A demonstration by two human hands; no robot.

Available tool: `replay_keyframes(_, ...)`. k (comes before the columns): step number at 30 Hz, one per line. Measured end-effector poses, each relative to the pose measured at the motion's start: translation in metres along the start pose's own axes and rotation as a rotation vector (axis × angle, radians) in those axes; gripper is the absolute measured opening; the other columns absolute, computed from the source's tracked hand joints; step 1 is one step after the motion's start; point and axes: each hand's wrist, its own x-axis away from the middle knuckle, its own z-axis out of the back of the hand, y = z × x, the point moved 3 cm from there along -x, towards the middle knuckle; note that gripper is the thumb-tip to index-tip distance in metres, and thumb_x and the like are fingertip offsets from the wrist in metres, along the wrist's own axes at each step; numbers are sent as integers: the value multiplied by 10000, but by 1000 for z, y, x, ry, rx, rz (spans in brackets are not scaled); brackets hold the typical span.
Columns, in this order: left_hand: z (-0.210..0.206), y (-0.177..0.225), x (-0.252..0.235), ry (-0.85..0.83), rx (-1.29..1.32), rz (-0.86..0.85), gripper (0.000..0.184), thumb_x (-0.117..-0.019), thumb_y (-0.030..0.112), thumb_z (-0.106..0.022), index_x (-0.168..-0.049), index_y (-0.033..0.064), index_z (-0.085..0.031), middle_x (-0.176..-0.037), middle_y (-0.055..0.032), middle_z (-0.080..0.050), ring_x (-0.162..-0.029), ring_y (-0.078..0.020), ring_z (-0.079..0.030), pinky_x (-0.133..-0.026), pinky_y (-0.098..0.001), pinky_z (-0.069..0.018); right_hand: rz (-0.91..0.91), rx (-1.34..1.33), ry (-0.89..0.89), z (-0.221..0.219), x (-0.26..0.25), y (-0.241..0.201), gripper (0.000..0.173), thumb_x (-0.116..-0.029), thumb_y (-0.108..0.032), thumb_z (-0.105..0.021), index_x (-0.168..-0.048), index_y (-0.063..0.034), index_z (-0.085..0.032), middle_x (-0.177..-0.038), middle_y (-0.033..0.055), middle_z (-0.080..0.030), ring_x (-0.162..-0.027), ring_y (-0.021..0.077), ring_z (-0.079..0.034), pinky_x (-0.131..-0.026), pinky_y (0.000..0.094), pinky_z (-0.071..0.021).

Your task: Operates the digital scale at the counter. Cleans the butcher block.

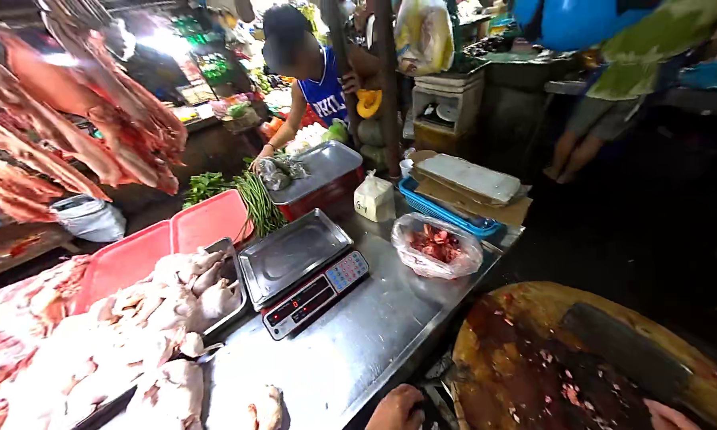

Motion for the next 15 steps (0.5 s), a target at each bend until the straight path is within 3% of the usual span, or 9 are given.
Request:
replay_keyframes(2,3,-10,-15,18,-27,-26,289,-1014,158,-589,-1225,-8,-694,-1266,-193,-680,-1205,-289,-654,-1076,-451,-506,108,6,5,-10,-25,-27,414,-1086,-235,-442,-1364,14,-620,-1371,282,-606,-1311,407,-571,-1133,587,-416)
replay_keyframes(4,4,-17,-18,36,-15,-45,273,-1005,156,-598,-1209,9,-705,-1255,-162,-693,-1200,-245,-658,-1077,-420,-511,143,-22,-14,-29,-40,-66,376,-1092,-223,-463,-1332,-7,-656,-1343,238,-643,-1288,375,-597,-1130,572,-432)
replay_keyframes(8,16,-31,-24,63,49,57,292,-988,110,-601,-1228,-32,-689,-1240,-204,-688,-1082,-272,-708,-965,-432,-579,99,-11,-111,-67,-100,-135,407,-1105,-164,-402,-1452,2,-537,-1409,231,-595,-1327,352,-569,-1155,501,-419)
replay_keyframes(10,22,-40,-19,58,46,113,297,-976,86,-602,-1227,-51,-685,-1226,-223,-686,-1036,-288,-717,-923,-439,-591,97,22,-121,-92,-128,-151,417,-1093,-142,-416,-1471,1,-518,-1440,242,-566,-1358,360,-539,-1171,493,-396)
replay_keyframes(12,28,-44,-15,42,60,137,298,-973,65,-603,-1230,-67,-676,-1217,-236,-684,-1007,-288,-719,-910,-428,-592,113,63,-124,-119,-149,-158,397,-1077,-160,-463,-1433,-23,-572,-1438,235,-566,-1364,364,-526,-1172,497,-393)
replay_keyframes(15,39,-39,-16,-2,88,162,303,-982,55,-597,-1249,-73,-664,-1230,-241,-677,-1015,-287,-720,-911,-428,-593,138,169,-93,-150,-162,-160,338,-1023,-123,-556,-1329,-21,-657,-1415,227,-573,-1313,381,-557,-1110,514,-464)
